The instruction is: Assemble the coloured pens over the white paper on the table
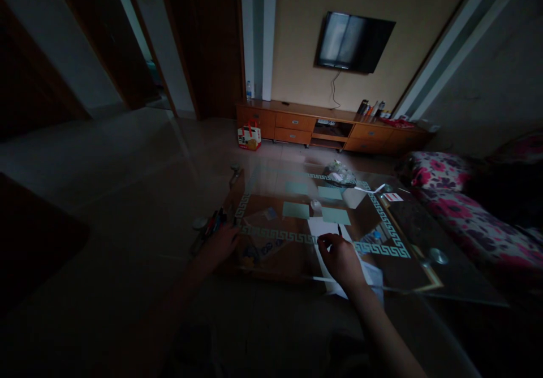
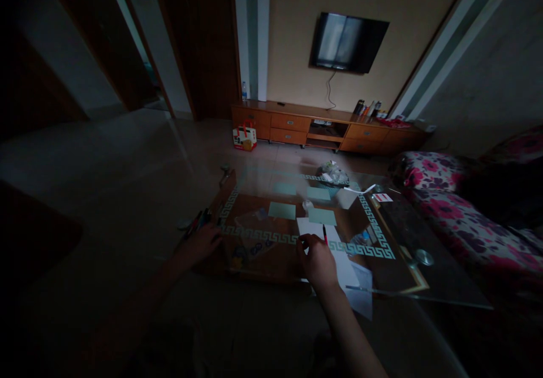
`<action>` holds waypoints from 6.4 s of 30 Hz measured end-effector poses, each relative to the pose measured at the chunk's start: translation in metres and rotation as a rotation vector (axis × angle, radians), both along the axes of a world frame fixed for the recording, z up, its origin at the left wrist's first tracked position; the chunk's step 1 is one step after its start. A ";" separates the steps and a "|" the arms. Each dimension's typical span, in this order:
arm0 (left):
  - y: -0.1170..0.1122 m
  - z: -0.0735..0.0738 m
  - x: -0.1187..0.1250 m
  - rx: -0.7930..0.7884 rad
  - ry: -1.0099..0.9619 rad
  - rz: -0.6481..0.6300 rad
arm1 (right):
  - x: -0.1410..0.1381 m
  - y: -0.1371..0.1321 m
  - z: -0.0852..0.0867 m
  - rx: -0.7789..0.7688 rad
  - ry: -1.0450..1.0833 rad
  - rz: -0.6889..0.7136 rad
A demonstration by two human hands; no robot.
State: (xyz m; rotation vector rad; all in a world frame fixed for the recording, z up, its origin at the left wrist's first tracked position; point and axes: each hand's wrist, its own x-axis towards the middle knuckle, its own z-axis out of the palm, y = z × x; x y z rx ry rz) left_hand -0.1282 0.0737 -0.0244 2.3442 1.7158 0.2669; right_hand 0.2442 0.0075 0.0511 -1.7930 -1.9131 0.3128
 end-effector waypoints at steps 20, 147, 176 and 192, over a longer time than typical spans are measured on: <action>-0.034 0.008 -0.004 0.092 -0.091 0.067 | -0.025 -0.005 -0.001 -0.085 -0.031 0.057; -0.060 0.049 0.064 0.475 -0.113 -0.383 | -0.066 -0.007 -0.004 -0.362 0.580 0.302; -0.059 0.047 0.063 0.500 -0.134 -0.356 | -0.063 -0.003 -0.020 -0.391 0.639 0.236; -0.059 0.050 0.064 0.531 -0.158 -0.340 | -0.064 -0.003 -0.014 -0.378 0.693 0.244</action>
